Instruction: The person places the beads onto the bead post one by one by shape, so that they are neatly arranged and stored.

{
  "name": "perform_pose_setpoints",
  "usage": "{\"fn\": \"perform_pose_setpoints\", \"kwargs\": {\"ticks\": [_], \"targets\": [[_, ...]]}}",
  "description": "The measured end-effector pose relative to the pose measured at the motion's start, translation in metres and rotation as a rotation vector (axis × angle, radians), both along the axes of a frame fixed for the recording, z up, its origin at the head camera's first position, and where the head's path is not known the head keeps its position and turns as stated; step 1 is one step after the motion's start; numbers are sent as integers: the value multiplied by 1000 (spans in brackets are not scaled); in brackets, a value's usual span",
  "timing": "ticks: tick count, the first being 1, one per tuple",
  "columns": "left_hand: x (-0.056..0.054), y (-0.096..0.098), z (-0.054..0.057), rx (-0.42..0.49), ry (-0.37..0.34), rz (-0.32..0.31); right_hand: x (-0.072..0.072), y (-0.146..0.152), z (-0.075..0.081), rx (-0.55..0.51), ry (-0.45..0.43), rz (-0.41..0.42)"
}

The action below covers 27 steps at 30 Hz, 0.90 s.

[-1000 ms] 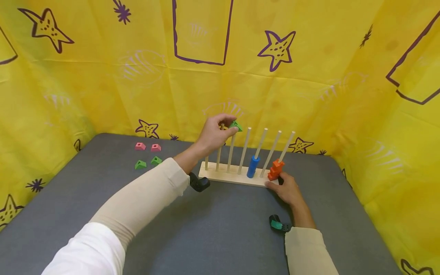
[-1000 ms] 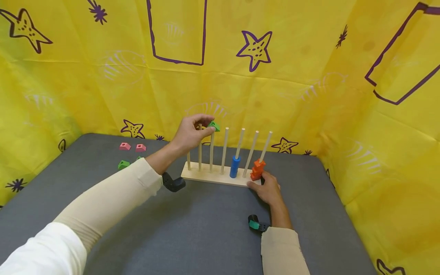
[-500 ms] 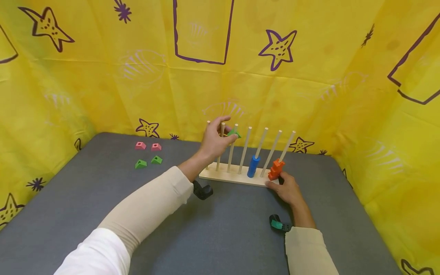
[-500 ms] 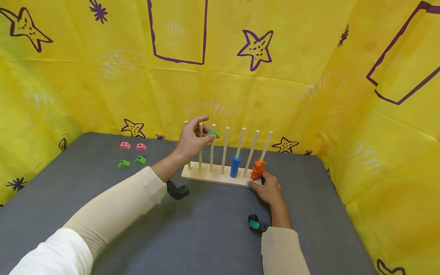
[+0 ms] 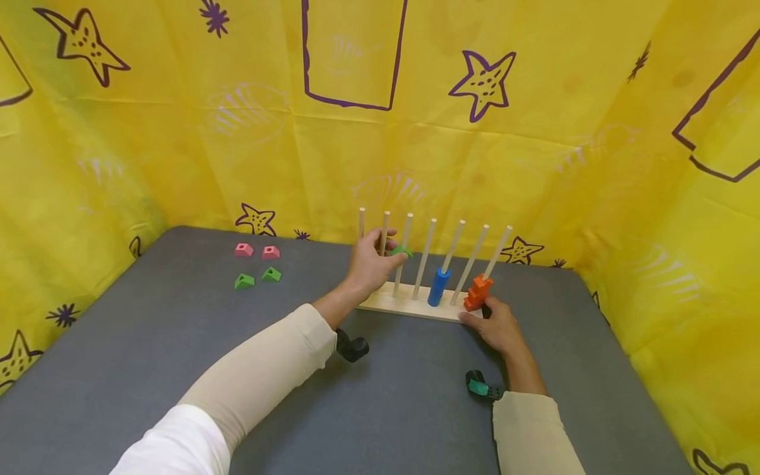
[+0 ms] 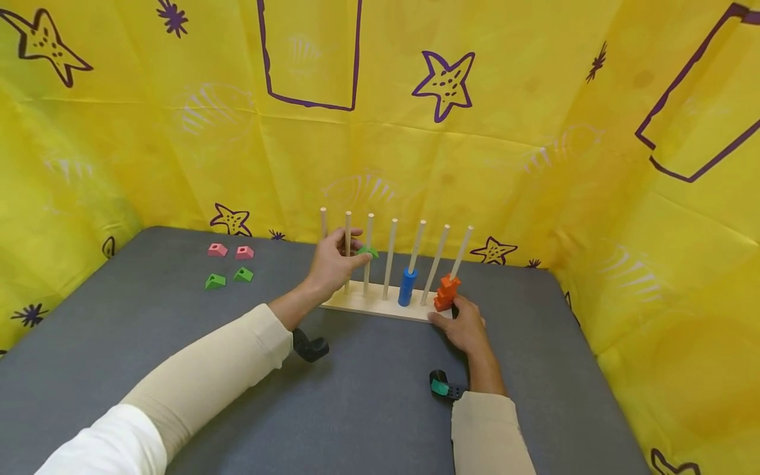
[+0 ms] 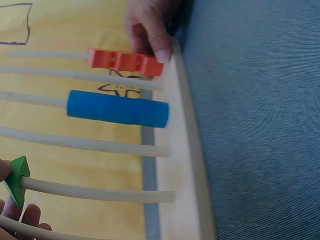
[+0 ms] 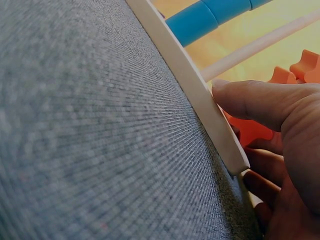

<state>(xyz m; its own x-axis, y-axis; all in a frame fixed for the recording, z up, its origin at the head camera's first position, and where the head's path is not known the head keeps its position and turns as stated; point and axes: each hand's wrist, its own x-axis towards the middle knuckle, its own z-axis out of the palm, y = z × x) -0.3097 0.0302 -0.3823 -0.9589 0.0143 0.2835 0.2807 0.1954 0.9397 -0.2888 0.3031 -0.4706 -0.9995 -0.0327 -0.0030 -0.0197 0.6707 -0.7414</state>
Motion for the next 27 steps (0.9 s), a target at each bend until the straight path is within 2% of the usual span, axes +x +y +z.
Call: {"fn": "perform_pose_setpoints", "kwargs": {"ticks": [8, 17, 22, 27], "targets": [[3, 0, -16, -17, -32, 31, 2, -1, 1, -12, -16, -1], [1, 1, -25, -1, -60, 47, 2, 1, 1, -1, -11, 6], [2, 2, -31, 19, -109, 46, 1, 1, 1, 8, -11, 3], [2, 3, -39, 7, -140, 73, 0, 1, -1, 13, 1, 4]]}}
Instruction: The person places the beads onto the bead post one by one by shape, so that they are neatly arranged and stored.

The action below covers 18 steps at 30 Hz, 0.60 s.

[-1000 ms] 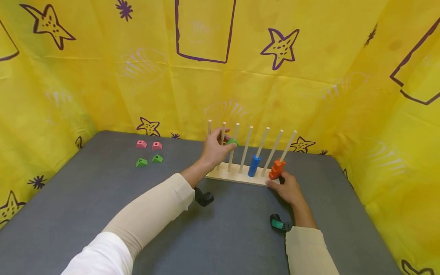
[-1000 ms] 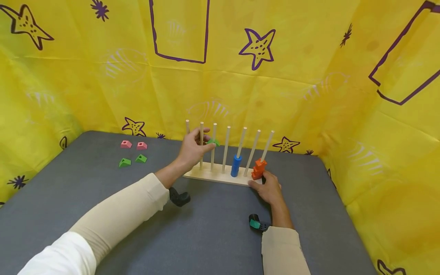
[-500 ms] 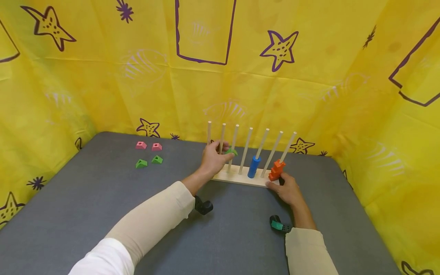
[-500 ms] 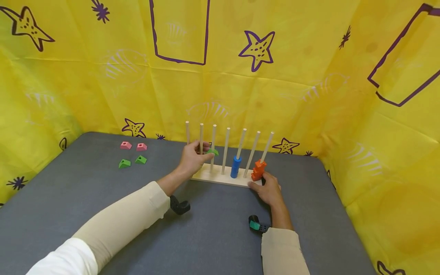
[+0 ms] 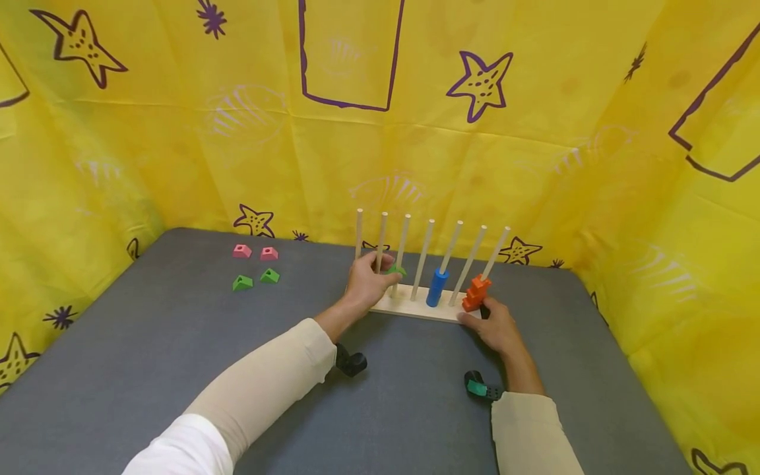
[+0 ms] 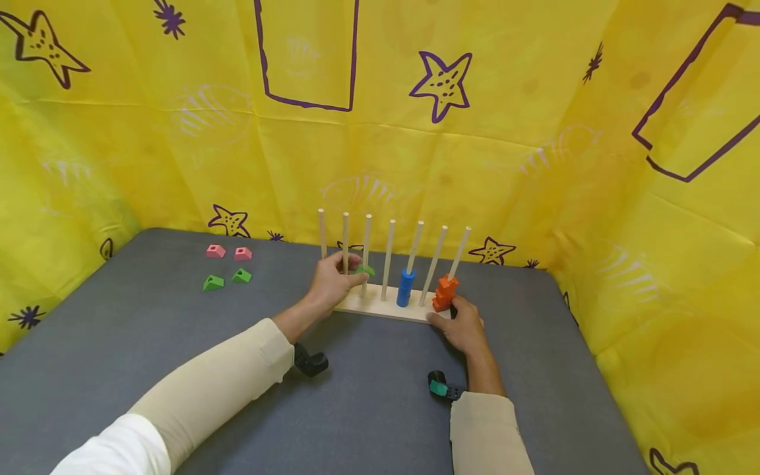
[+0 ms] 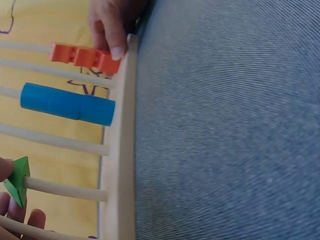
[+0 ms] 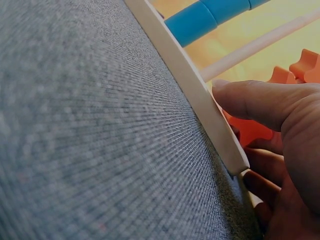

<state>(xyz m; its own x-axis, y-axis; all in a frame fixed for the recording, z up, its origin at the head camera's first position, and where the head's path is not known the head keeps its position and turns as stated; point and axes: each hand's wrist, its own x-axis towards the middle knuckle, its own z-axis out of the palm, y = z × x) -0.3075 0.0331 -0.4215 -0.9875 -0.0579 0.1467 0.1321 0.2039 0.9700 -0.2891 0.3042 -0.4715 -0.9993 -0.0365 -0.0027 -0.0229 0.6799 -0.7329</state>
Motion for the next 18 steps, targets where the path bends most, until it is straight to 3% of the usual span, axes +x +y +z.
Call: {"fn": "perform_pose_setpoints", "kwargs": {"ticks": [8, 18], "targets": [[-2, 0, -14, -25, -25, 10, -2, -1, 0, -18, -12, -3], [-2, -2, -27, -54, -36, -33, -1, 0, 1, 5, 1, 2]]}}
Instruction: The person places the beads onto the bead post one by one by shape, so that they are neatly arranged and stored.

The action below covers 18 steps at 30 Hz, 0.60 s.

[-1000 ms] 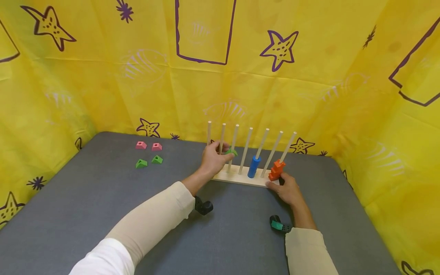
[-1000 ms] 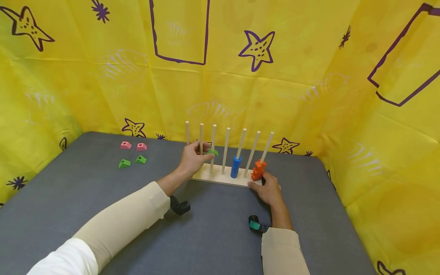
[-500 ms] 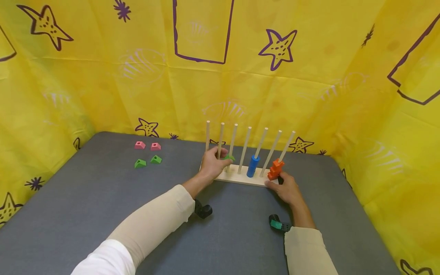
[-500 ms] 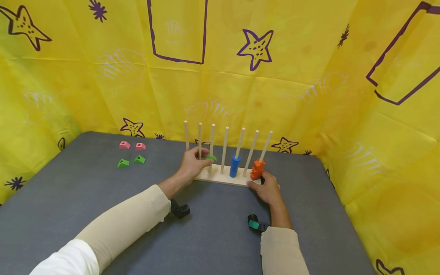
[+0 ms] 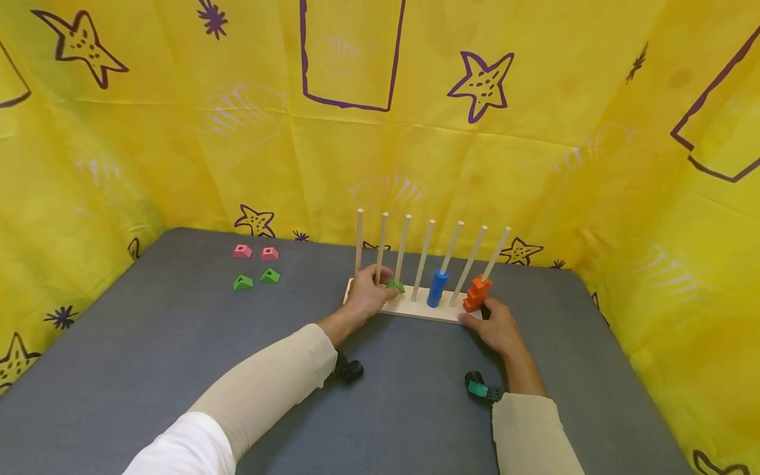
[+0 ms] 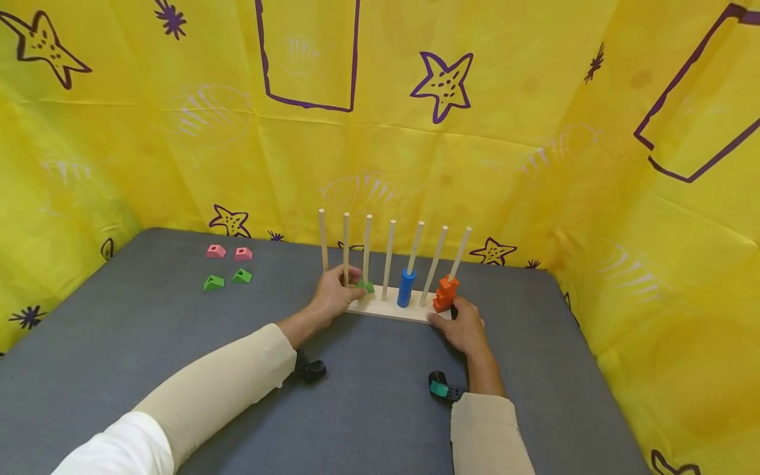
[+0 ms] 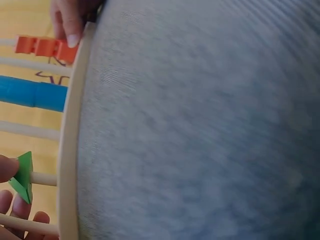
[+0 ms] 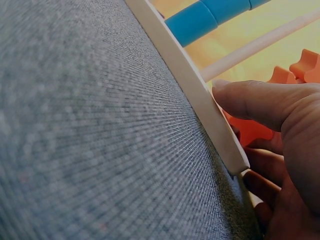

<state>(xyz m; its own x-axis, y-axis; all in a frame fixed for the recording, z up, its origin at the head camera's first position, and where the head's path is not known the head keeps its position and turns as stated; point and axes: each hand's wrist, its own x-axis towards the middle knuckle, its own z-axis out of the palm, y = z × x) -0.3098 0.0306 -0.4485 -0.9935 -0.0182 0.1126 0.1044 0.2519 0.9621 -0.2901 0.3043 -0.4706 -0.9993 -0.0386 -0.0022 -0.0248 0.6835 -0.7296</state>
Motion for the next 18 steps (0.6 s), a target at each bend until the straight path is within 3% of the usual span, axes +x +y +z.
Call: {"fn": "perform_pose_setpoints", "kwargs": {"ticks": [10, 18], "targets": [[-1, 0, -5, -38, -30, -24, 2, 2, -4, 5, 10, -7], [12, -8, 7, -102, 14, -16, 1, 0, -4, 3, 17, -6]]}}
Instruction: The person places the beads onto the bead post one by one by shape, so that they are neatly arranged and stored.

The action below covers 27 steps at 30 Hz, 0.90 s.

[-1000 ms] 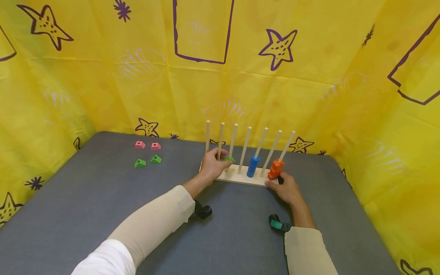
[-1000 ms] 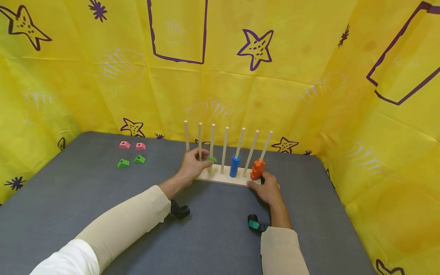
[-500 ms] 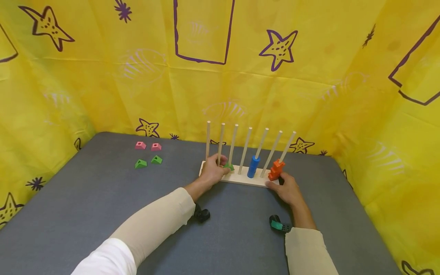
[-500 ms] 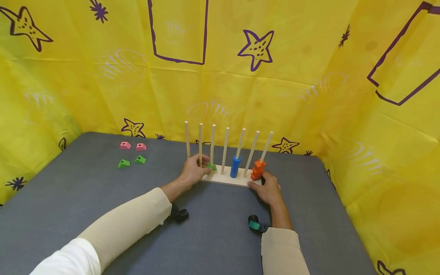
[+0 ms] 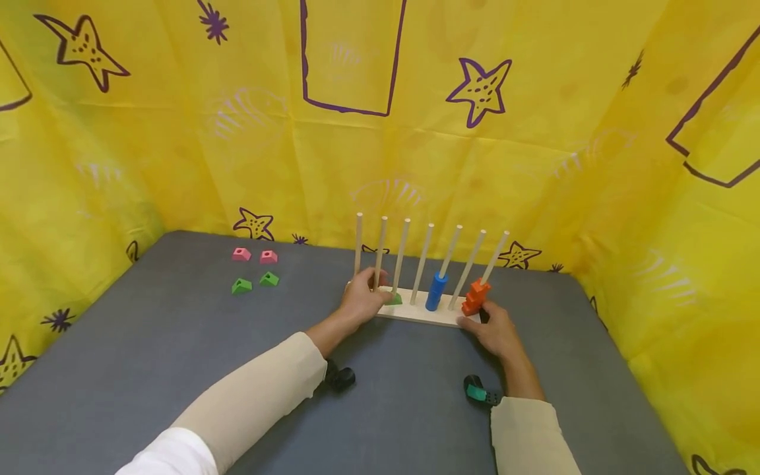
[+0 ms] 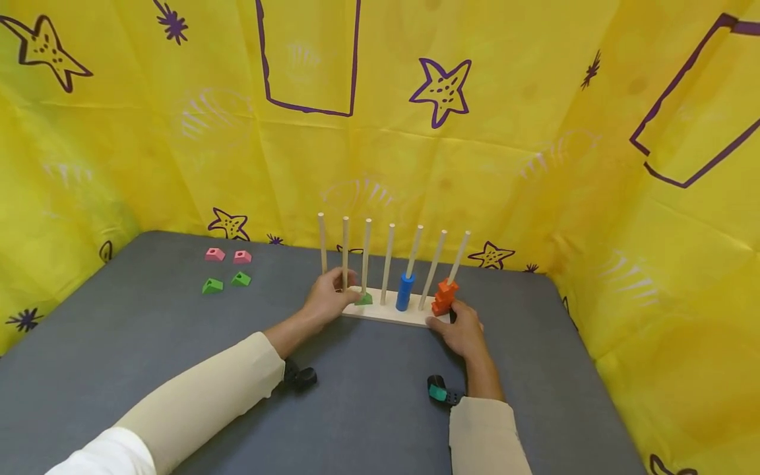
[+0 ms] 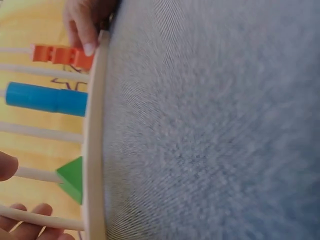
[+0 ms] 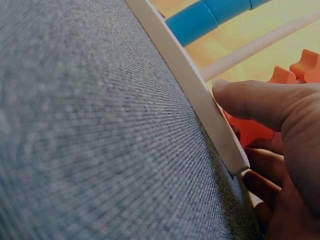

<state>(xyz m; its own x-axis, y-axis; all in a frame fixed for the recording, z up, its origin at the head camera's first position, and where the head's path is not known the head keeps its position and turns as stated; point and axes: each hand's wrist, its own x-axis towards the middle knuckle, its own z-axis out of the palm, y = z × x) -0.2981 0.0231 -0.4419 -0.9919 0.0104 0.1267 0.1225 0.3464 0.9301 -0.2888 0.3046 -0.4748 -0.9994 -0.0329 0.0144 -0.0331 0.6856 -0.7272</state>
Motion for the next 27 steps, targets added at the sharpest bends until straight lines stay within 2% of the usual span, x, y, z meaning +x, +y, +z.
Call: {"fn": "perform_pose_setpoints", "kwargs": {"ticks": [4, 7, 9, 17, 22, 26, 27], "targets": [[11, -8, 5, -34, -3, -9, 1, -1, 0, -1, -7, 5], [20, -14, 12, -17, 11, -27, 0, 0, 0, 2, 8, 6], [24, -19, 16, 13, 53, -34, 0, 1, 0, 4, 20, 10], [36, -44, 31, 138, 293, -43, -2, 2, 0, 9, 25, 14], [43, -63, 38, 214, 368, -49, -2, 1, 0, 13, 21, 19], [48, -81, 42, 213, 395, -30, -1, 0, 0, 8, 16, 19], [52, -84, 46, 209, 395, -22, -1, 0, 0, 6, 15, 19]]}}
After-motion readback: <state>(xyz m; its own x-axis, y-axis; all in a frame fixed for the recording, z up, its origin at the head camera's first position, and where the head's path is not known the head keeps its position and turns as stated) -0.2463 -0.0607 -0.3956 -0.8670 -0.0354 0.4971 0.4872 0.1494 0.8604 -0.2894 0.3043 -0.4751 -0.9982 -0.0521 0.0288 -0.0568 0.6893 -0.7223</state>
